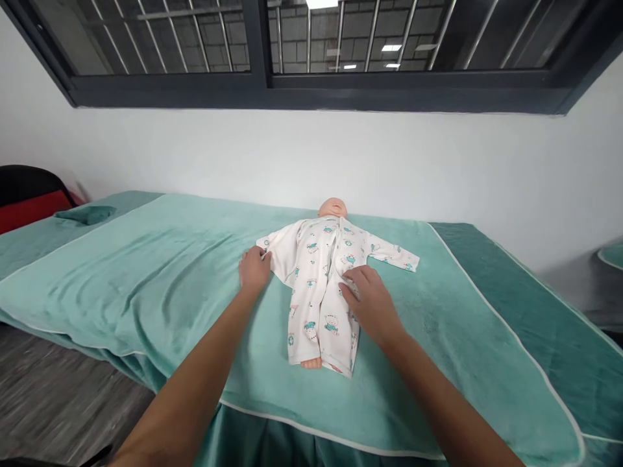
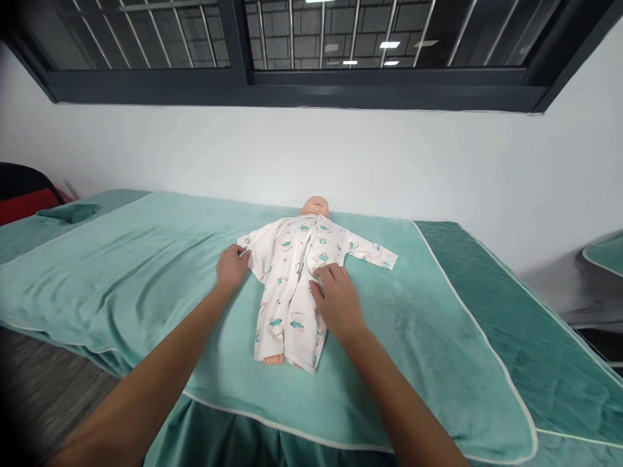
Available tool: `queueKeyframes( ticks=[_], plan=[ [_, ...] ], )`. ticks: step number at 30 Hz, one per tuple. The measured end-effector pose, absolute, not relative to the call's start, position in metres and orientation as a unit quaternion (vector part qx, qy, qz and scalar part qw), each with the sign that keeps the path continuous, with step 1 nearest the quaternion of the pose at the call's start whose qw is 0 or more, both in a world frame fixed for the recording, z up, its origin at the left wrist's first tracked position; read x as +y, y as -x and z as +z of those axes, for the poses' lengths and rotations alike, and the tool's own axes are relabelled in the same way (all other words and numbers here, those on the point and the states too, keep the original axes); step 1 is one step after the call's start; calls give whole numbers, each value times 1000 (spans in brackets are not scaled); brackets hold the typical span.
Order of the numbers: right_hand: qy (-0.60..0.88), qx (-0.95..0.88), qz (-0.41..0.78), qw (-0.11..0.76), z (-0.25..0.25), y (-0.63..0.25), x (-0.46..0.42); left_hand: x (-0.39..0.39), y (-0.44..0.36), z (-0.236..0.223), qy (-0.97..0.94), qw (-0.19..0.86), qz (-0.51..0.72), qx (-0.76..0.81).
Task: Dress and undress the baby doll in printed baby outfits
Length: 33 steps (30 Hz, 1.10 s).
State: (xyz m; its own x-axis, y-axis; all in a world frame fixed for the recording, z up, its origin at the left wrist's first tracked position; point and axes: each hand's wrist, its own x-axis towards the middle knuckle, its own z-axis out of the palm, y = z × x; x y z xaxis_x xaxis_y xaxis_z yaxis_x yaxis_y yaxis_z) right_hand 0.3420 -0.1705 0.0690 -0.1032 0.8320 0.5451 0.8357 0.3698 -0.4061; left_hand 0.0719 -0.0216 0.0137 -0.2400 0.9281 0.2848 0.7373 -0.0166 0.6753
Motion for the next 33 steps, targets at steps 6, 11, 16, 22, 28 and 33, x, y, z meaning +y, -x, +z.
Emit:
queueKeyframes(
  ticks=[6, 11, 16, 22, 28, 33],
  plan=[
    [559, -743, 85, 358, 83, -351, -160, -31, -81, 24, -575, 200, 475, 635],
    [565, -703, 151, 406, 97, -356, -124, -55, -128, 68, -637, 217, 576, 464],
    [574, -661, 111, 470, 127, -344, -60, -79, -167, 88, -830, 101, 414, 361],
    [636, -729, 83, 238, 140, -307, 15, -86, -169, 70, -872, 51, 379, 307],
    [633, -741, 27, 223, 123, -299, 30, -98, -168, 66, -849, 157, 404, 302],
    [633, -713, 2, 304, 129, -331, 30, -105, -171, 68, -834, 176, 429, 301]
  ],
)
